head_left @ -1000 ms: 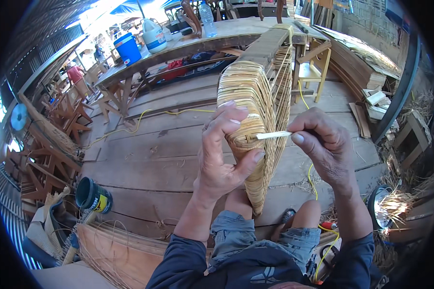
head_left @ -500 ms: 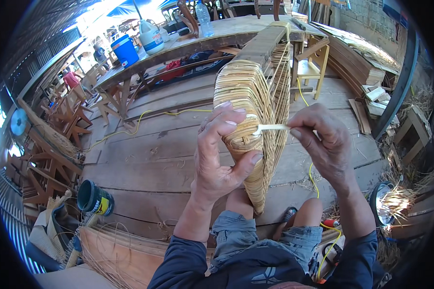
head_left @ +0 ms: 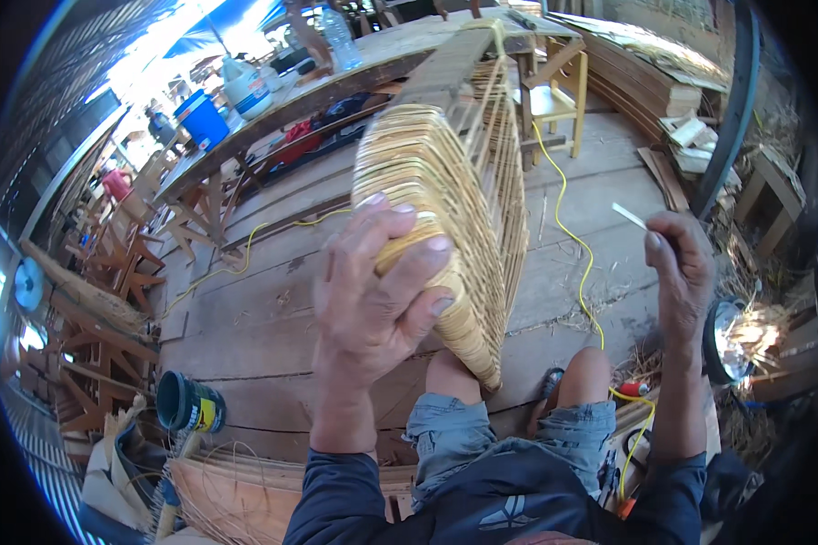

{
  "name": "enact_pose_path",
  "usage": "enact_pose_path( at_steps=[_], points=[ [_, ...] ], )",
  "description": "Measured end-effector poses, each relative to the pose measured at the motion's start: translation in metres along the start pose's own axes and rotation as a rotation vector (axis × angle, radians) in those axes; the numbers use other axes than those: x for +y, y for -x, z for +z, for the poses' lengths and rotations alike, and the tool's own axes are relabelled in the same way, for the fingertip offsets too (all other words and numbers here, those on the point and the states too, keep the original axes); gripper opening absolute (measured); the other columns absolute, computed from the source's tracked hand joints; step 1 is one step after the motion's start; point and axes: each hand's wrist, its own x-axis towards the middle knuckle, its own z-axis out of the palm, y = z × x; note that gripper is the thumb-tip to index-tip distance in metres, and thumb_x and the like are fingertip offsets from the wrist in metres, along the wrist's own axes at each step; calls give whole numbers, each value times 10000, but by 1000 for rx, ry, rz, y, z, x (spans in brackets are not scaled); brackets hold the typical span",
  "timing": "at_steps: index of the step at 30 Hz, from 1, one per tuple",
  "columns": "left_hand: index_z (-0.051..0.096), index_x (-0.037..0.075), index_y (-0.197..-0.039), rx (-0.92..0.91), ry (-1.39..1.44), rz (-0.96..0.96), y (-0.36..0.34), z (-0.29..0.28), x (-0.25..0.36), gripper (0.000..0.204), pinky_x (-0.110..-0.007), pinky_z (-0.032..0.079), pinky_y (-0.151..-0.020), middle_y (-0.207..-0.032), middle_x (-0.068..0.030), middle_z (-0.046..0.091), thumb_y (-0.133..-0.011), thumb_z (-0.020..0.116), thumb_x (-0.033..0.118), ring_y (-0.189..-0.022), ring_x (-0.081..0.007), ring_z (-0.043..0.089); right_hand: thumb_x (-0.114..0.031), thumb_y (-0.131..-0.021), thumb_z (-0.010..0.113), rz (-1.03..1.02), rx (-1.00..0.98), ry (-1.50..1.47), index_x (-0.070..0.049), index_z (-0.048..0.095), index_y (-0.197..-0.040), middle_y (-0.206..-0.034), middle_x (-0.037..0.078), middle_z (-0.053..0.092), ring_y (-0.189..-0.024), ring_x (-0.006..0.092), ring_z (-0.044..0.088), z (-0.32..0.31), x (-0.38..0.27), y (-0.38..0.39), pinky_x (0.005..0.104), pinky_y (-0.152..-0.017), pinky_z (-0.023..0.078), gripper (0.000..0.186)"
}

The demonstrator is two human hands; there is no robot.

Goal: The recorder is assembling and weaving a structure made of bamboo strips, using tools like a hammer, nails, and a pneumatic stapler.

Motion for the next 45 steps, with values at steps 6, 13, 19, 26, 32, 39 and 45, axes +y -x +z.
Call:
enact_pose_path(
  at_steps=[6, 13, 19, 26, 32, 39, 45],
  points=[
    [482, -24, -1171, -58, 73, -95, 15, -12, -14, 444, -394, 388, -970, -1193, -172, 530, -793, 671, 111, -1121, -286, 501, -217, -899, 561, 396, 268, 523, -15, 619, -992, -722, -3, 535, -634, 84, 478, -129, 104, 87, 225, -580, 394, 229],
    [439, -51, -1200, 123, 113, -127, 19, 0, -35, 439, -385, 536, -859, -1187, -233, 532, -855, 635, 135, -1062, -320, 564, -187, -839, 543, 804, 210, 1296, -44, 629, -963, -903, 181, 641, -857, 328, 626, -294, 190, 268, 389, -759, 482, 208],
    [426, -59, -1220, 62, 36, -184, 17, -6, -22, 443, -381, 559, -836, -1190, -245, 531, -875, 601, 159, -1062, -329, 576, -217, -865, 455, 988, 160, 1370, -77, 635, -941, -916, 198, 636, -879, 365, 608, -290, 202, 322, 444, -774, 484, 240],
    [411, -64, -1206, 27, 46, -195, 17, -13, -27, 436, -390, 505, -912, -1212, -250, 525, -892, 577, 189, -1110, -319, 545, -201, -841, 473, 1126, 138, 1373, -69, 642, -970, -961, 206, 633, -917, 373, 603, -300, 237, 326, 442, -807, 475, 249],
    [418, -39, -1197, 65, 26, -198, 20, -13, -27, 436, -402, 501, -916, -1196, -257, 530, -874, 608, 184, -1111, -323, 540, -186, -842, 418, 1172, 75, 1402, -59, 644, -927, -972, 216, 629, -928, 382, 603, -307, 252, 323, 452, -810, 480, 273],
    [457, -44, -1186, 123, -73, -249, 24, -18, -31, 460, -391, 506, -915, -1169, -262, 544, -852, 641, 213, -1056, -320, 576, -193, -841, 431, 979, 52, 1421, -1, 631, -838, -832, 231, 638, -732, 356, 640, -335, 287, 346, 430, -685, 510, 276],
    [474, -50, -1170, 127, -1, -232, 22, -21, -32, 478, -400, 500, -923, -1153, -256, 548, -826, 675, 213, -1083, -313, 559, -125, -813, 472, 1319, 249, 901, 16, 628, -795, -625, 147, 597, -420, 200, 577, -330, 265, 329, 342, -425, 459, 211]
  ],
)
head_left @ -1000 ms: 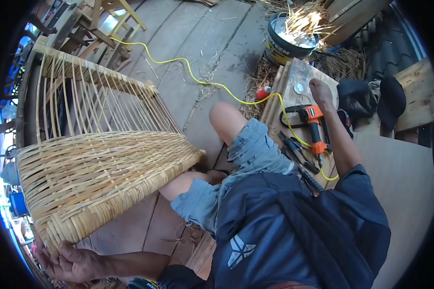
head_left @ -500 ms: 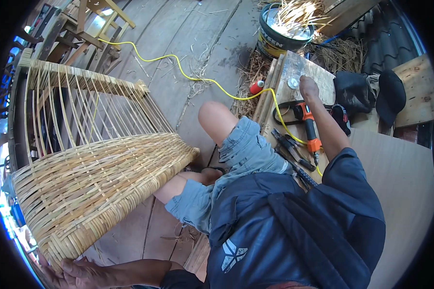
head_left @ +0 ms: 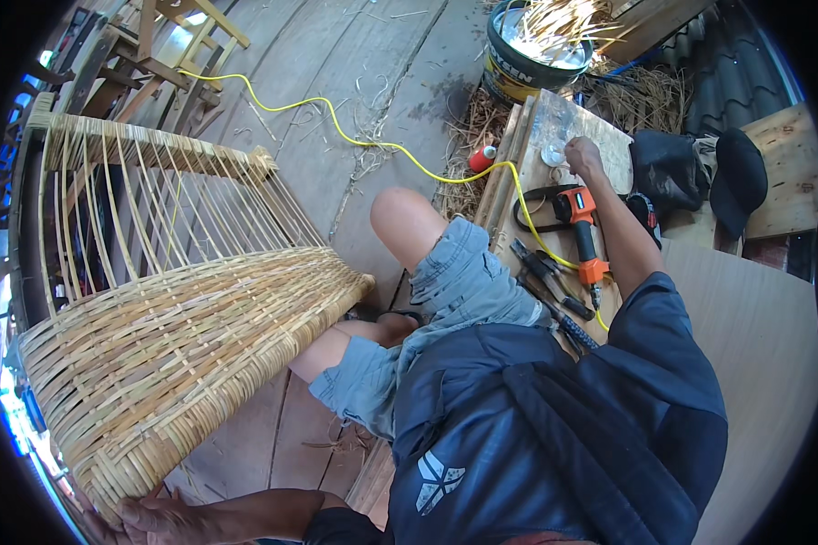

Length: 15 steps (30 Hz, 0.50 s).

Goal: The recorder is assembling and weaving a structure made of bamboo strips, using tools like a hammer, nails, and a pneumatic stapler.

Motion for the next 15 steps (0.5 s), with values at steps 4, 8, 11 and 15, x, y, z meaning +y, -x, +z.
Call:
enact_pose_path(
  at_steps=[4, 8, 11, 15],
  points=[
    [473, -52, -1174, -16, 28, 23, 2, 19, 12, 469, -412, 486, -943, -1147, -254, 549, -828, 670, 196, -1102, -314, 544, -128, -809, 510, 119, -23, -137, -4, 626, -772, -584, 75, 568, -412, 165, 551, -13, -2, 10, 305, -373, 413, 174],
    [467, -46, -1080, 19, 46, 77, 0, 31, 22, 495, -407, 467, -867, -1145, -261, 553, -820, 662, 328, -985, -266, 552, -171, -819, 528, 125, -1, -337, -13, 610, -732, -553, 39, 536, -399, 131, 509, -26, -4, 27, 254, -343, 366, 198],
    [472, -78, -1178, -7, -137, 123, -1, 12, 16, 455, -399, 467, -928, -1160, -245, 544, -881, 589, 247, -1080, -313, 554, -190, -796, 510, -126, -64, -216, -25, 586, -650, -488, 29, 485, -397, 122, 484, -8, -2, 22, 275, -357, 353, 234],
    [463, -100, -1132, 58, -260, 155, -1, 22, 15, 535, -386, 445, -878, -1121, -167, 525, -842, 607, 325, -1015, -282, 530, -147, -818, 438, -13, -50, -704, -124, 444, -647, -603, -17, 400, -496, 97, 381, -3, 96, -23, 260, -436, 315, 172]
  ],
)
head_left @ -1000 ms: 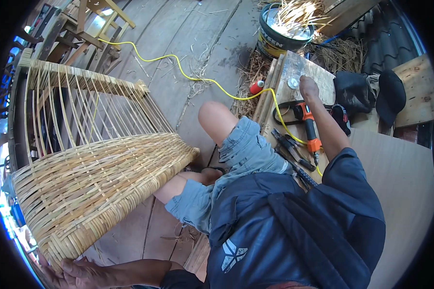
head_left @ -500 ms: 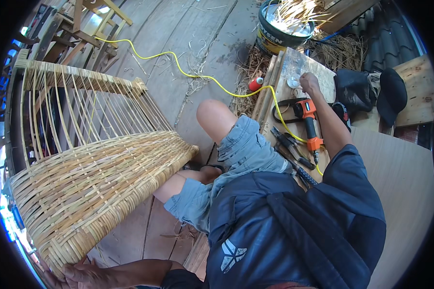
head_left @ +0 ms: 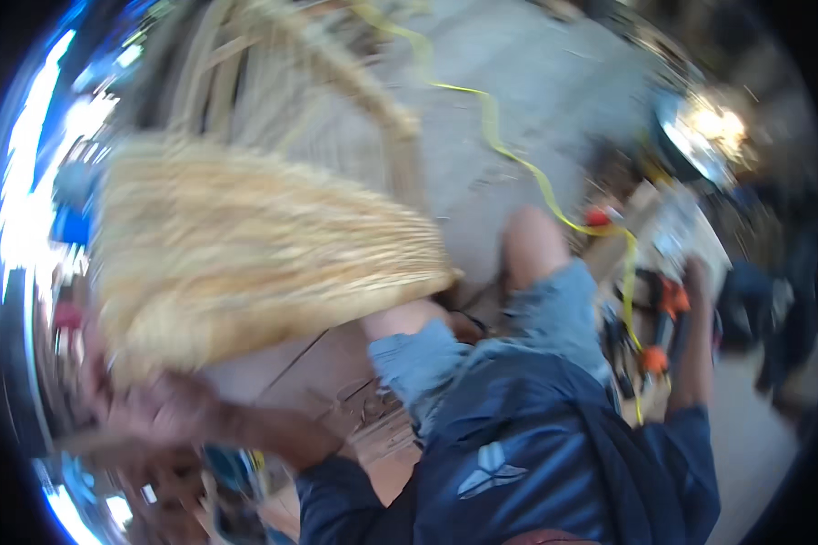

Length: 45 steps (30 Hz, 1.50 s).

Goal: The recorder is assembling and weaving a structure made of bamboo strips, using tools like a hammer, nails, and a pneumatic stapler.

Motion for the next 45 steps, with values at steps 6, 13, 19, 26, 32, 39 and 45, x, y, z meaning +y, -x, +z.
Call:
enact_pose_path(
  at_steps=[6, 13, 19, 26, 32, 39, 45],
  points=[
    [466, -13, -1151, -18, 572, -240, 4, 6, 13, 707, -429, 365, -1003, -1151, -138, 546, -645, 831, 320, -1179, -294, 465, -266, -893, 561, -87, 192, -51, -80, 595, -1099, -715, -5, 526, -540, 49, 452, 41, -98, 56, 208, -431, 354, 280],
    [376, 18, -1242, -27, 652, -202, 7, 4, 14, 706, -417, 356, -1025, -1180, -126, 534, -700, 798, 182, -1217, -296, 446, -189, -915, 520, -692, -371, -155, -29, 586, -999, -780, -19, 472, -624, 62, 387, 224, -353, 214, 201, -574, 320, 193],
    [384, 11, -1243, -50, 610, -112, -2, -1, 15, 679, -397, 367, -1022, -1192, -120, 523, -716, 782, 170, -1224, -298, 443, -76, -881, 562, -968, -1032, -419, 12, 597, -986, -775, 30, 573, -668, 91, 528, 311, -473, 364, 218, -608, 428, 141],
    [405, 33, -1240, -108, 571, -99, -3, -3, 13, 667, -411, 372, -1003, -1209, -126, 511, -704, 780, 166, -1214, -323, 451, -37, -867, 597, -1163, -1236, -220, -24, 633, -985, -844, 0, 604, -733, 51, 548, 336, -494, 426, 190, -650, 449, 124],
    [428, 57, -1218, -99, 597, -118, -3, -2, 12, 642, -416, 382, -989, -1204, -122, 526, -697, 781, 183, -1193, -337, 471, -1, -847, 596, -1336, -1101, -112, -32, 631, -963, -833, 28, 601, -733, 96, 570, 341, -492, 424, 228, -652, 455, 125],
    [428, 63, -1221, -119, 566, -115, -4, -3, 11, 656, -416, 369, -996, -1197, -113, 537, -683, 786, 173, -1201, -332, 465, 40, -788, 622, -1732, -882, -81, -35, 623, -936, -843, 68, 609, -724, 181, 600, 340, -498, 424, 261, -648, 470, 166],
    [424, 60, -1231, -116, 571, -105, -3, -2, 11, 669, -411, 355, -1004, -1209, -111, 535, -681, 789, 172, -1211, -324, 457, 48, -770, 635, -1765, -818, -149, -42, 625, -936, -859, 79, 604, -748, 197, 605, 337, -499, 420, 280, -634, 480, 189]
  ],
)
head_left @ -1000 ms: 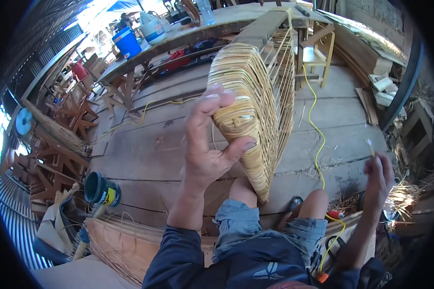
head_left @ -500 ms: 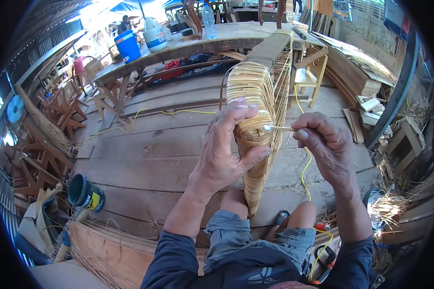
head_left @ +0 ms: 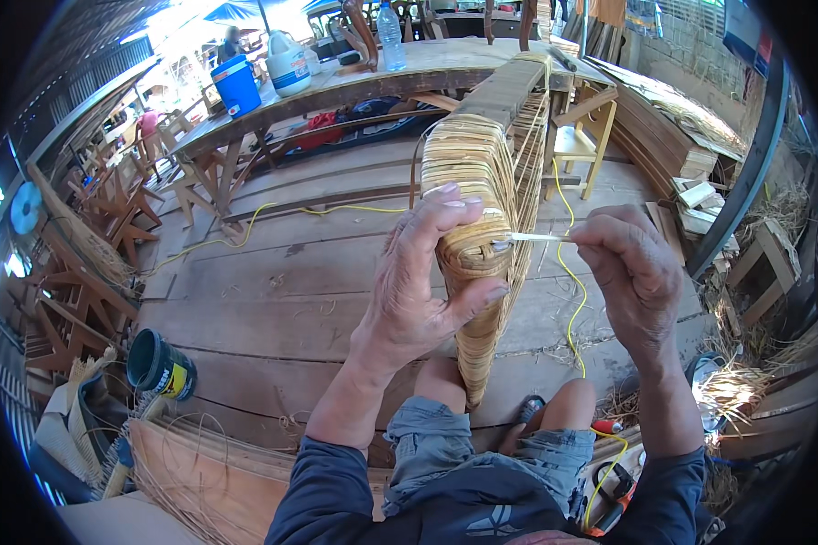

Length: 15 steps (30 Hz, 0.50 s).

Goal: The recorder is assembling and weaving a structure made of bamboo strips, using tools like a hammer, nails, and a pneumatic stapler.

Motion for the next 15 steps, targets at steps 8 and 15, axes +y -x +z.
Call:
enact_pose_path(
  at_steps=[8, 15],
  points=[
    [415, 63, -1240, -5, -43, 13, 1, -1, 0, 686, -406, 357, -1001, -1209, -101, 540, -680, 793, 184, -1211, -314, 458, 34, -766, 641, 4, -39, -21, -53, 638, -954, -875, 81, 606, -771, 201, 610, 4, 5, 1, 282, -644, 485, 207],
    [420, 58, -1233, 9, -29, 19, 0, -2, -1, 680, -407, 357, -999, -1209, -101, 539, -680, 793, 193, -1197, -315, 466, 9, -767, 651, -39, -129, -5, -60, 636, -945, -884, 83, 617, -760, 219, 617, 4, 1, -7, 293, -645, 491, 191]
  ],
)
